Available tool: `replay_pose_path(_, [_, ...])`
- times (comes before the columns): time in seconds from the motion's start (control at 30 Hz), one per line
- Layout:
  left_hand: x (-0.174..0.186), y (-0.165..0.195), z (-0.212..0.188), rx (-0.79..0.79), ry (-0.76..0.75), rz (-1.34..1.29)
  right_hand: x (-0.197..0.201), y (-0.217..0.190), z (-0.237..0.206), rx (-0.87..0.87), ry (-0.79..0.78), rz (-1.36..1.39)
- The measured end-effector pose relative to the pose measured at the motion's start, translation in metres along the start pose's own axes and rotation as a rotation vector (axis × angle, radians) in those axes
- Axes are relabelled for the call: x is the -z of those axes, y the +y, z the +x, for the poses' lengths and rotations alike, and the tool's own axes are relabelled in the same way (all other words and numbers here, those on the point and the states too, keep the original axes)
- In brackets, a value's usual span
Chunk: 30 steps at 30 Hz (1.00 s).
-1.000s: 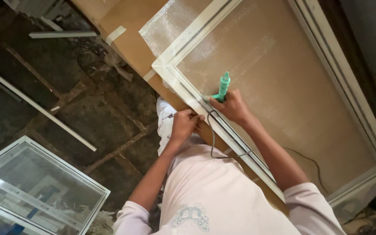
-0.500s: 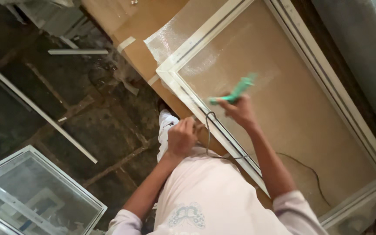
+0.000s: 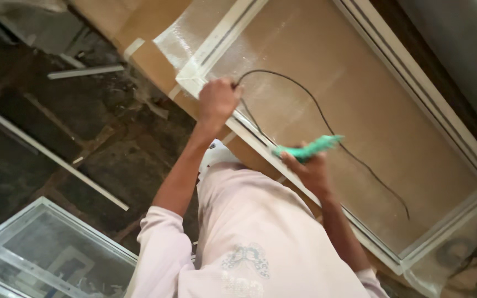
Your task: The person presses a black rubber spline cord into the groove around a window screen frame to secure the mesh, working around the frame by hand. They then use a green rotary cutter to trim excess mesh along the frame edge and press the mesh edge into the frame with a small block.
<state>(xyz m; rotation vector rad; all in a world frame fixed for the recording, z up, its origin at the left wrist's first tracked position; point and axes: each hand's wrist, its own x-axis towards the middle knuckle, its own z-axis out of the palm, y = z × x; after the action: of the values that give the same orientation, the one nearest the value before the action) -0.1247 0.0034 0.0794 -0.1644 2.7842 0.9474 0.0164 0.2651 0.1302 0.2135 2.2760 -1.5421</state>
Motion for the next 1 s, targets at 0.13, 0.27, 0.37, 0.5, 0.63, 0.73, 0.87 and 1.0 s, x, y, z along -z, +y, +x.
replay_pose_path(0.13, [-0.009, -0.026, -0.009, 0.008, 0.014, 0.064, -0.022, 0.002, 0.025, 0.133, 0.126, -0.334])
replay_pose_path(0.27, [-0.014, -0.054, -0.009, -0.088, 0.039, -0.034, -0.032, 0.004, 0.036, 0.297, 0.108, -0.409])
replay_pose_path(0.37, [-0.017, -0.068, 0.000, -0.082, 0.048, -0.186, -0.038, 0.008, 0.047, 0.286, 0.079, -0.496])
replay_pose_path(0.5, [-0.017, -0.080, 0.011, -0.047, -0.028, -0.346, -0.048, 0.013, 0.060, 0.197, 0.042, -0.490])
replay_pose_path(0.63, [-0.014, -0.084, 0.017, 0.005, -0.029, -0.418, -0.053, 0.007, 0.067, 0.229, 0.009, -0.532])
replay_pose_path(0.73, [-0.013, -0.083, 0.020, 0.053, -0.074, -0.447, -0.057, -0.002, 0.071, 0.275, -0.002, -0.571])
replay_pose_path(0.87, [-0.014, -0.086, 0.024, 0.035, -0.075, -0.398, -0.067, -0.007, 0.091, 0.266, -0.032, -0.590])
replay_pose_path(1.0, [-0.018, -0.090, 0.024, 0.022, -0.095, -0.412, -0.080, -0.007, 0.115, 0.266, -0.045, -0.637])
